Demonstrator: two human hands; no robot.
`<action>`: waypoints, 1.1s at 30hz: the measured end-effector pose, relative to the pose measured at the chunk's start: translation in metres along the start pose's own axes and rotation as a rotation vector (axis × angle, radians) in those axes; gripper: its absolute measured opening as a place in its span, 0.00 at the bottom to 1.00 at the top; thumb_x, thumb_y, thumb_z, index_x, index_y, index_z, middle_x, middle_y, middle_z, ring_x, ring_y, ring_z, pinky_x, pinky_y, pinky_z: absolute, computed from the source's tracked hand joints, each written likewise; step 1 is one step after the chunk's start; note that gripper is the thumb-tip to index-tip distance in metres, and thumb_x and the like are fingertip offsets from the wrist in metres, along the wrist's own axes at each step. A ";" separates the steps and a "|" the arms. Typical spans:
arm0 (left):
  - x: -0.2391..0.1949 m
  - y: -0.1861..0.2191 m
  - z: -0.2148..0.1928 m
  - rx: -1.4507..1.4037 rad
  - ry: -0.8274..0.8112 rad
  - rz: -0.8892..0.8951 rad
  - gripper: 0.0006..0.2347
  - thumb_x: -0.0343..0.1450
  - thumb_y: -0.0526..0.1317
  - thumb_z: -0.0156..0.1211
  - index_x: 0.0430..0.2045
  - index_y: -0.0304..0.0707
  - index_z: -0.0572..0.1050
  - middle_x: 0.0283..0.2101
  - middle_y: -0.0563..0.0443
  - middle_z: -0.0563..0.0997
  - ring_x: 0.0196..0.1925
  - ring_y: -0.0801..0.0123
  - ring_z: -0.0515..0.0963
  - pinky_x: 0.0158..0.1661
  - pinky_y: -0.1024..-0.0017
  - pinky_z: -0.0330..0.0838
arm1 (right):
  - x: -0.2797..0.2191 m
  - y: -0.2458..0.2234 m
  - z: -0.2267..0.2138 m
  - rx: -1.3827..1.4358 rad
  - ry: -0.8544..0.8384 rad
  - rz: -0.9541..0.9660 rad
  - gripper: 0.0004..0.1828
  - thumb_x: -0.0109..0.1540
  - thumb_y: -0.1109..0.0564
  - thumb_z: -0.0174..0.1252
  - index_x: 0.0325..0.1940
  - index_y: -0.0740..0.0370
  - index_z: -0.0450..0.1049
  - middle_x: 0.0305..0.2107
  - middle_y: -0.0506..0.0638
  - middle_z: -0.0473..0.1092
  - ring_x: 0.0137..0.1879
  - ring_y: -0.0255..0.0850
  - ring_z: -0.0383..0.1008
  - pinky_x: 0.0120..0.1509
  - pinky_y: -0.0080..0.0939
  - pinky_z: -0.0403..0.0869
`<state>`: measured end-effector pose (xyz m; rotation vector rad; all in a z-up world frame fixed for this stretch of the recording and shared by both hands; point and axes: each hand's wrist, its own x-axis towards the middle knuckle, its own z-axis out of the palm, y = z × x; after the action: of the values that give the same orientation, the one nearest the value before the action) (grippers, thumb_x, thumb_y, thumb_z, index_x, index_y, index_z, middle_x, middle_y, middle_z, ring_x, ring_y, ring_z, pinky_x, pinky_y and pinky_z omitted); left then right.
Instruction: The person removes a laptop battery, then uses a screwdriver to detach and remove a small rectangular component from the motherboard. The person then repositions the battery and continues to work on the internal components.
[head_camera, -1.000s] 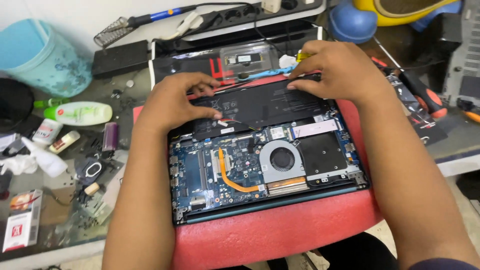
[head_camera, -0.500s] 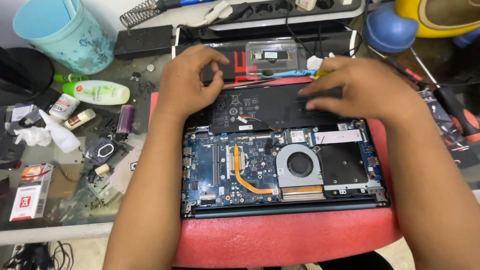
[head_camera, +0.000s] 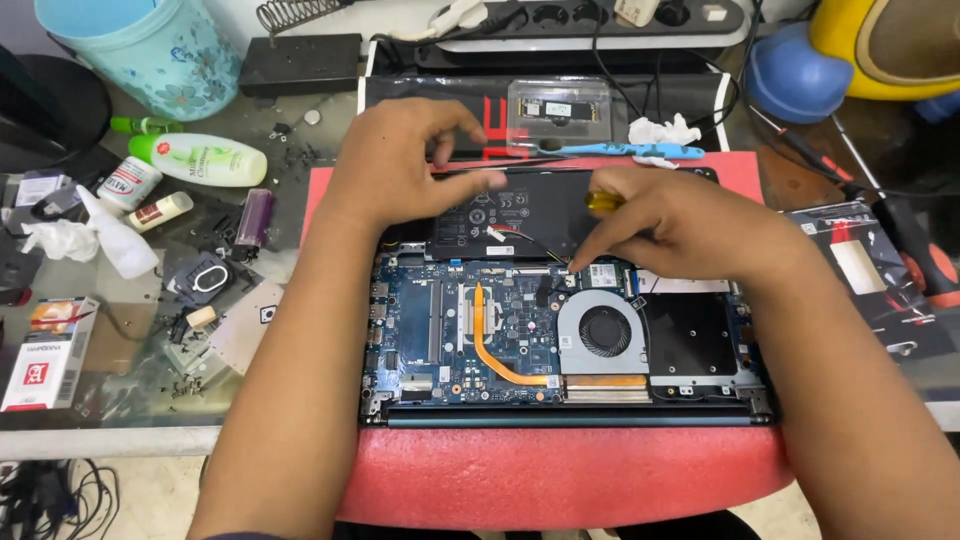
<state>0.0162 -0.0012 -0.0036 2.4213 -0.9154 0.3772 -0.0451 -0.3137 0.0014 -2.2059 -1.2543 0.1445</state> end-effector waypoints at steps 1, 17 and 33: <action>0.000 0.007 -0.003 -0.001 0.001 0.004 0.17 0.65 0.60 0.73 0.34 0.52 0.81 0.19 0.65 0.72 0.22 0.72 0.73 0.25 0.67 0.63 | 0.000 0.000 0.001 -0.003 0.002 0.002 0.19 0.63 0.66 0.58 0.47 0.41 0.85 0.30 0.44 0.58 0.36 0.39 0.65 0.39 0.39 0.65; 0.005 0.044 -0.012 -0.226 -0.400 -0.125 0.22 0.58 0.43 0.82 0.44 0.59 0.79 0.31 0.71 0.88 0.21 0.78 0.73 0.30 0.71 0.67 | 0.004 -0.008 0.000 -0.388 -0.035 0.233 0.18 0.63 0.52 0.60 0.56 0.36 0.81 0.33 0.46 0.61 0.34 0.43 0.68 0.25 0.49 0.66; 0.000 0.024 0.017 0.018 -0.086 0.097 0.14 0.65 0.55 0.71 0.38 0.57 0.80 0.34 0.72 0.85 0.33 0.73 0.83 0.27 0.64 0.69 | -0.001 -0.017 -0.001 -0.635 0.020 0.368 0.12 0.63 0.43 0.61 0.49 0.40 0.81 0.35 0.43 0.66 0.30 0.47 0.73 0.17 0.54 0.65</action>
<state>0.0013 -0.0262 -0.0091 2.4316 -1.0741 0.3189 -0.0582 -0.3089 0.0113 -2.9628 -0.9491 -0.1575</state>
